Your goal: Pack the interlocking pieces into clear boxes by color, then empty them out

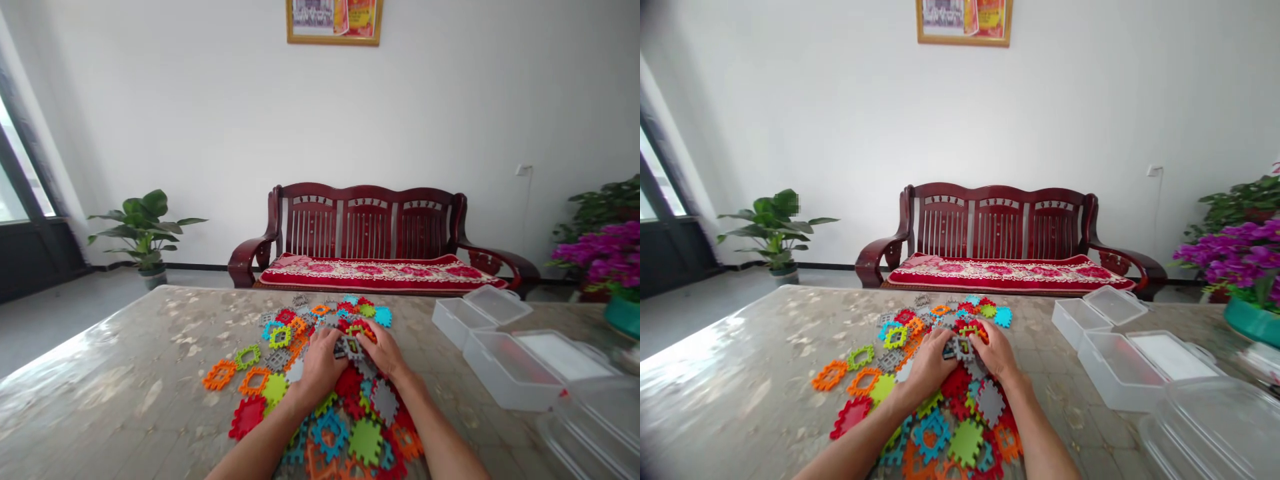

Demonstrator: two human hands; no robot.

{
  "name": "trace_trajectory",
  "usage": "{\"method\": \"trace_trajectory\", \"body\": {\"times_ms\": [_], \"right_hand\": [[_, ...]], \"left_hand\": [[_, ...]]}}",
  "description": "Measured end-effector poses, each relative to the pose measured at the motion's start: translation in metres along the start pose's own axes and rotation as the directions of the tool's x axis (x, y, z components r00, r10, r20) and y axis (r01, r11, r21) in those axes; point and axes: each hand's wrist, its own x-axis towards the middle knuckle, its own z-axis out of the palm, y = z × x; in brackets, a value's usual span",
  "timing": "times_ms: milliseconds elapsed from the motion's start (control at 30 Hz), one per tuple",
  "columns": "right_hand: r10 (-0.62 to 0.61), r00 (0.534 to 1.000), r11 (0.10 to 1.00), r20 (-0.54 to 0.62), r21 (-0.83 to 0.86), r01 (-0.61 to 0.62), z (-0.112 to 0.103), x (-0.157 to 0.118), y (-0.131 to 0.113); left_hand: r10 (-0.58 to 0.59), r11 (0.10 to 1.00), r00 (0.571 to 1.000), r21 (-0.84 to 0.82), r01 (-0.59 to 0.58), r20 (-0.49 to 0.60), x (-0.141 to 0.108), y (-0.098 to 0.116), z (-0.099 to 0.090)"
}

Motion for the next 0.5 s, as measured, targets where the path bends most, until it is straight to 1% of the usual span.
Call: {"method": "trace_trajectory", "body": {"times_ms": [133,233,300,433,500], "right_hand": [[0.031,0.998,0.996,-0.055,0.080,-0.027,-0.002,0.002,-0.001],[0.072,0.992,0.980,-0.107,0.192,-0.051,-0.008,0.005,-0.003],[0.110,0.983,0.957,-0.148,0.283,-0.064,-0.013,0.007,-0.003],[0.181,0.954,0.898,-0.240,0.435,-0.061,-0.023,0.010,0.000],[0.191,0.951,0.881,-0.243,0.470,-0.057,-0.026,0.010,0.003]], "left_hand": [[0.040,0.988,0.997,-0.146,-0.049,-0.058,0.009,0.011,0.000],[0.040,0.957,0.998,-0.286,-0.055,-0.057,0.019,0.018,-0.005],[0.031,0.936,0.998,-0.348,-0.047,-0.051,0.027,0.020,-0.011],[0.012,0.927,0.998,-0.374,-0.034,-0.062,0.041,0.013,-0.022],[0.016,0.924,0.998,-0.379,-0.039,-0.064,0.045,0.005,-0.026]]}}
